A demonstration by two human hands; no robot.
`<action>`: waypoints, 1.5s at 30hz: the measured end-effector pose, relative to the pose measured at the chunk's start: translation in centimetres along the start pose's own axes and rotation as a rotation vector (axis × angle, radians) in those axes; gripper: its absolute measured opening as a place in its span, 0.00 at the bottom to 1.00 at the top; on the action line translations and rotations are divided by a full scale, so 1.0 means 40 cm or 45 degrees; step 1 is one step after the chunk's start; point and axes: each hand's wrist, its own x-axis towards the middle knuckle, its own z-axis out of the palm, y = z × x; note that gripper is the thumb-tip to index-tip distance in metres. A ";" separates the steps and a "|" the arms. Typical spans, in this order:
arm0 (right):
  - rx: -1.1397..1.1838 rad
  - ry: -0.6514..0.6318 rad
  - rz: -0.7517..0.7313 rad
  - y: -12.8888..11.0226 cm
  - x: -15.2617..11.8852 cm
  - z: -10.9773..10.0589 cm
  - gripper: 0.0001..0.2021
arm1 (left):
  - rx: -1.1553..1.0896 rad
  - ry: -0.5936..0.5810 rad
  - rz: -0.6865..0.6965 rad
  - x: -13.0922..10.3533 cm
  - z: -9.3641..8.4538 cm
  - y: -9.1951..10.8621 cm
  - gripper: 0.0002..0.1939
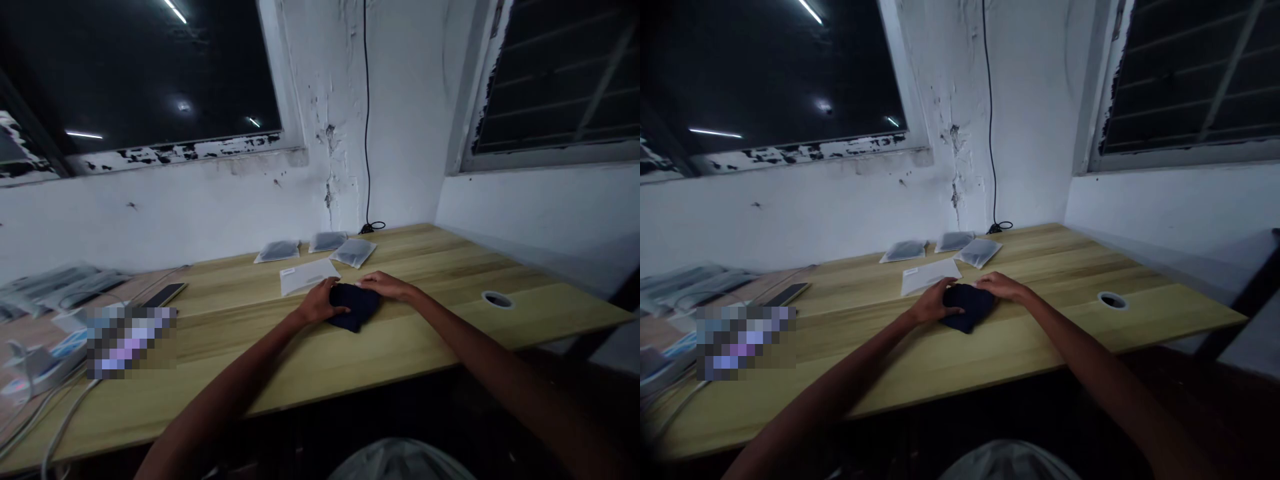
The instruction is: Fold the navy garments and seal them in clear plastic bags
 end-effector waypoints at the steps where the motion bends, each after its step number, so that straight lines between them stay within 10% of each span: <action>1: 0.063 -0.025 0.058 -0.001 -0.003 -0.001 0.21 | -0.085 0.017 -0.004 0.003 0.004 -0.006 0.45; 11: 0.507 -0.030 -0.014 -0.047 -0.020 -0.001 0.27 | -0.827 0.113 -0.202 0.017 0.030 -0.020 0.45; 15: 0.652 -0.223 -0.072 -0.066 -0.036 -0.016 0.29 | -1.069 -0.011 -0.143 0.014 0.007 0.005 0.25; 18: 0.531 -0.278 -0.168 -0.065 -0.038 -0.009 0.29 | -1.254 0.038 -0.078 0.012 -0.017 0.008 0.09; 22: 0.044 -0.252 -0.284 -0.050 -0.032 0.035 0.30 | -1.431 -0.061 -0.027 0.005 -0.068 -0.016 0.12; 32: -0.543 0.079 -0.304 0.006 0.001 -0.009 0.23 | -0.972 -0.285 -0.127 0.010 -0.193 -0.108 0.26; 38: -0.879 0.448 -0.295 0.012 -0.008 -0.040 0.24 | -0.481 -0.604 -0.054 0.000 -0.138 -0.048 0.21; 45: -0.906 0.295 -0.397 0.008 0.007 0.017 0.29 | 0.101 -0.408 0.135 -0.002 -0.071 -0.001 0.25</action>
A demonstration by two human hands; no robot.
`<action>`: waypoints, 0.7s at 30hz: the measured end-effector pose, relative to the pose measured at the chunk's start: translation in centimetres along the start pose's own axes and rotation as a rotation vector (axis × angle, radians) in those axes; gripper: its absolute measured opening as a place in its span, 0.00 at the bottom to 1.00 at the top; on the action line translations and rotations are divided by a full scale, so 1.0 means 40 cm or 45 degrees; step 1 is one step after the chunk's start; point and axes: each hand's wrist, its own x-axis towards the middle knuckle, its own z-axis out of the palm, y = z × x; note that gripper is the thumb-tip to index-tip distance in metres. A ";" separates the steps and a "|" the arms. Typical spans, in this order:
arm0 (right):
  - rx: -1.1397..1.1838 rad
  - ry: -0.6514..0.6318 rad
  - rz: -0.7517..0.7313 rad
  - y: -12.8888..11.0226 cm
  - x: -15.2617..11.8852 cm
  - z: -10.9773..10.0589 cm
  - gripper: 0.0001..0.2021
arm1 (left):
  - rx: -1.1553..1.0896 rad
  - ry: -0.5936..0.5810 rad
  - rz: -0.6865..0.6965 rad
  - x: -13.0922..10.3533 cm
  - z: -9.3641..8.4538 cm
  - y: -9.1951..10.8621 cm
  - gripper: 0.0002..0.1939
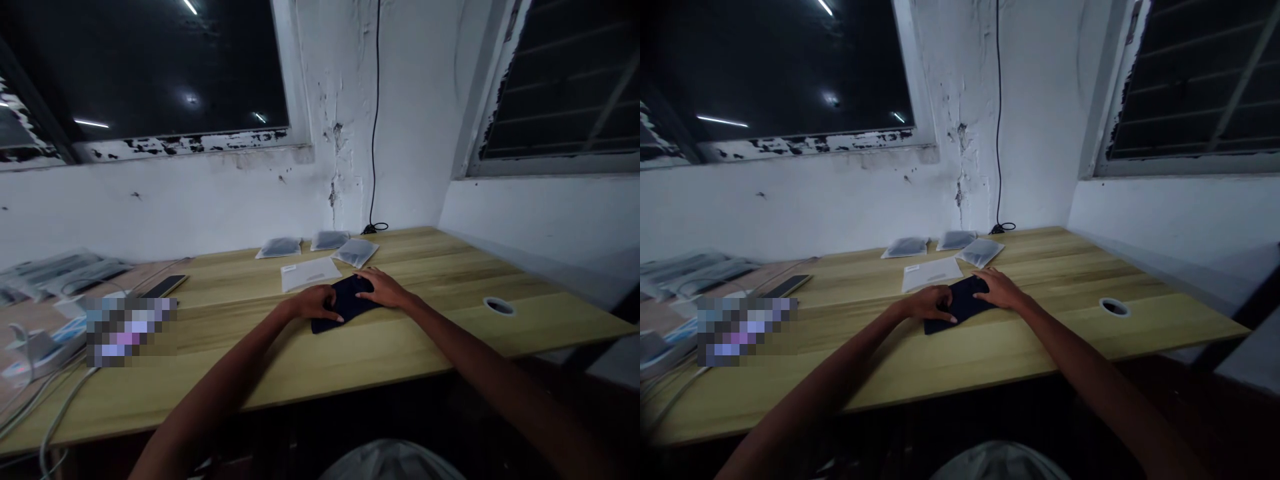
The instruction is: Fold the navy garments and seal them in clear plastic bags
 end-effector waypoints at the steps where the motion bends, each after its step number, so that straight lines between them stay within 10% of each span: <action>1: 0.005 0.009 0.031 0.008 0.004 0.000 0.27 | 0.030 0.011 0.007 0.000 -0.002 -0.003 0.25; 6: -0.125 0.311 0.372 0.112 -0.001 -0.062 0.24 | 0.003 -0.007 -0.065 -0.008 -0.032 -0.060 0.27; 11: -0.322 0.171 0.765 0.221 -0.039 -0.113 0.25 | 0.038 0.222 -0.158 -0.014 -0.048 -0.163 0.28; 21: -0.292 -0.026 0.412 0.199 -0.024 -0.103 0.11 | 0.145 0.223 -0.309 -0.017 -0.073 -0.217 0.09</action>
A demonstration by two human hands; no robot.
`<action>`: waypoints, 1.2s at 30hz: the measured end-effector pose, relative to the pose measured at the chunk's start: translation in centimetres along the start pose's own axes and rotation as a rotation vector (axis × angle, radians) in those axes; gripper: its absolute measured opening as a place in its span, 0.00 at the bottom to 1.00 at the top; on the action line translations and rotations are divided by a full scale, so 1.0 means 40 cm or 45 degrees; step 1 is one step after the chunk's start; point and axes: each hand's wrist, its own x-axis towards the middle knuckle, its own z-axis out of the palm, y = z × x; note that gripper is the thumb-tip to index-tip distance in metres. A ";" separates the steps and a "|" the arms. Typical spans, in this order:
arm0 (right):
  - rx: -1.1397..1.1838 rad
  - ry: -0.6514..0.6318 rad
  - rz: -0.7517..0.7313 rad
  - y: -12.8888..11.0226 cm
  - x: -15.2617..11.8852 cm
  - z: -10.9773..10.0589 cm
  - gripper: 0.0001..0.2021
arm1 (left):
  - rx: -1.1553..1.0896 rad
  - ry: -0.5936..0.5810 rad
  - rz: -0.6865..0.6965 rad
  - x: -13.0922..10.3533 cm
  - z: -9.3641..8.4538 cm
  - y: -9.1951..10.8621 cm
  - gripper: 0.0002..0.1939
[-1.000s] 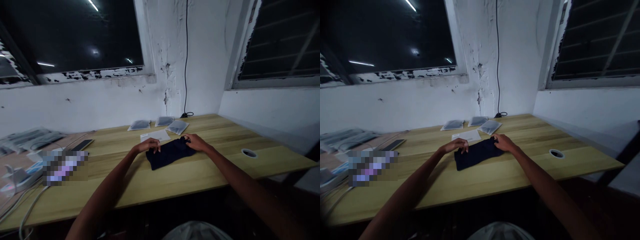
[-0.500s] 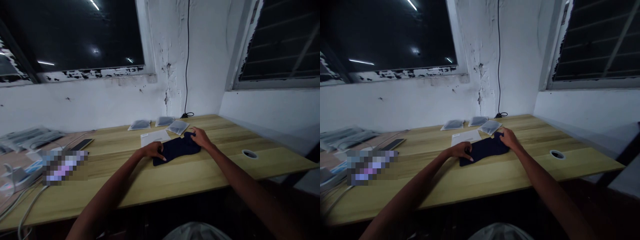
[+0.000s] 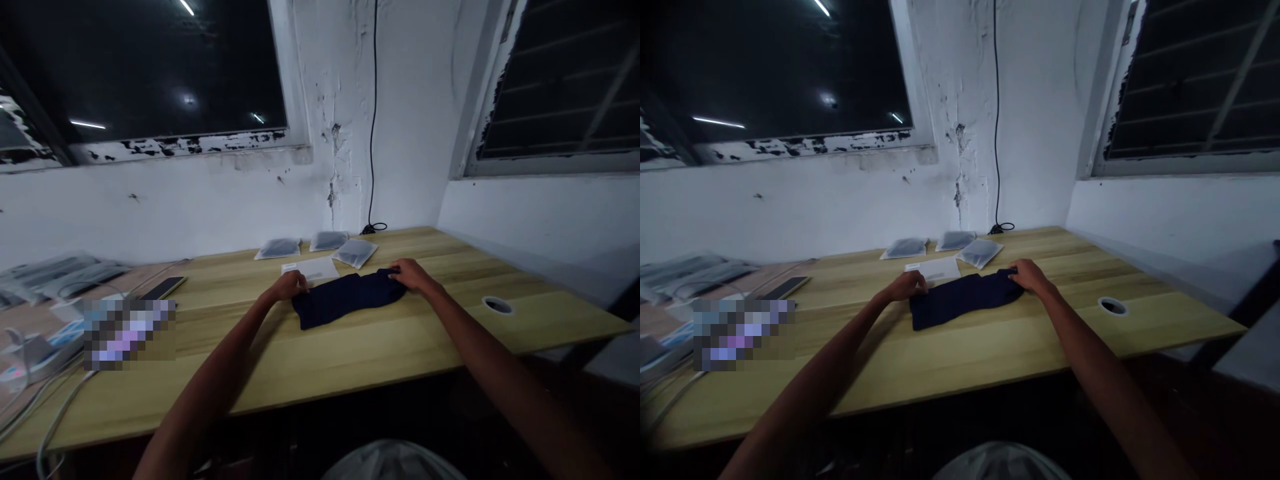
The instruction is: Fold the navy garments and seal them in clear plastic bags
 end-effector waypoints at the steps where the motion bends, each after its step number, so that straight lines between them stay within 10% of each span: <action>1: -0.006 0.054 -0.007 -0.002 -0.001 -0.006 0.10 | -0.027 0.012 0.025 -0.001 -0.003 0.006 0.08; 6: 0.462 0.193 -0.232 -0.030 -0.012 -0.060 0.07 | -0.346 0.108 0.029 -0.008 -0.023 0.045 0.11; 10: 1.096 -0.221 -0.263 -0.043 -0.036 -0.104 0.13 | -0.862 0.013 0.110 -0.033 -0.061 0.104 0.16; 15: 1.131 -0.752 0.016 -0.017 -0.047 -0.108 0.20 | -1.321 -0.533 0.346 -0.085 -0.089 0.202 0.17; 21: 0.849 -0.499 -0.067 -0.045 -0.036 -0.087 0.21 | -1.421 -1.113 0.506 -0.110 -0.068 0.281 0.19; 30: 0.526 -0.434 -0.232 -0.062 -0.024 -0.020 0.26 | -0.363 -0.183 0.195 -0.057 0.046 0.253 0.17; 36: 0.360 -0.540 -0.193 -0.032 -0.027 -0.005 0.40 | 0.197 0.004 -0.013 -0.061 0.102 0.252 0.22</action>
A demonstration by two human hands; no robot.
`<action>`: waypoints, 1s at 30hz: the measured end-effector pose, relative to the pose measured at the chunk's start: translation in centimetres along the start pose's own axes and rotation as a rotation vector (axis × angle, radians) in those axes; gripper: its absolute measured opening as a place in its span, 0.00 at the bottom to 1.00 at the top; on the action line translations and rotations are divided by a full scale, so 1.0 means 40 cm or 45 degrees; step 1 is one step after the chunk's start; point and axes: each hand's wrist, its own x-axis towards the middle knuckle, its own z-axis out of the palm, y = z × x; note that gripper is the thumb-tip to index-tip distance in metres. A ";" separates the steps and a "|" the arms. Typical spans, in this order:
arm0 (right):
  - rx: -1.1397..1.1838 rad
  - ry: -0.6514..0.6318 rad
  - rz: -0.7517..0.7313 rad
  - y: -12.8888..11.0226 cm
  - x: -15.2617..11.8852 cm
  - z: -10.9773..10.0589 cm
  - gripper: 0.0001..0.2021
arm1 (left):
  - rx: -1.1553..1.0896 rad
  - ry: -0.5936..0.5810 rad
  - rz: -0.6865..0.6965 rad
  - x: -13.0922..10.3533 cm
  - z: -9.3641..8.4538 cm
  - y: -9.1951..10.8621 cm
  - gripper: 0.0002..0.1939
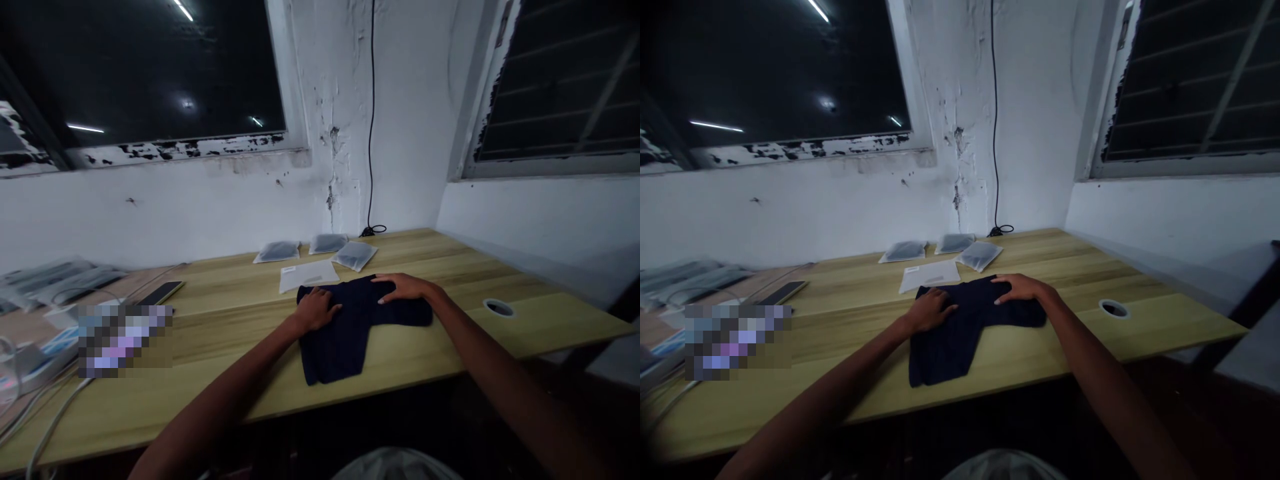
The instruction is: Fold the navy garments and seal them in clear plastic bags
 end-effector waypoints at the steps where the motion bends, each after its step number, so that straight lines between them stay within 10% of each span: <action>1: -0.013 -0.026 0.019 0.003 0.000 0.002 0.42 | -0.002 0.000 -0.020 -0.002 0.005 0.003 0.23; 8: -0.034 -0.129 0.096 -0.003 0.005 0.016 0.48 | -0.339 0.071 0.358 -0.021 -0.013 0.058 0.27; 18: 0.053 0.048 -0.021 -0.027 0.008 0.012 0.31 | -1.424 -0.833 0.673 -0.065 -0.080 0.126 0.32; 25: 0.051 0.217 -0.072 -0.011 0.003 -0.014 0.25 | -0.676 -0.051 0.234 0.012 -0.020 -0.022 0.25; 30: 0.036 0.129 0.003 0.028 0.010 0.005 0.27 | -0.263 -0.055 0.176 0.042 0.021 -0.155 0.28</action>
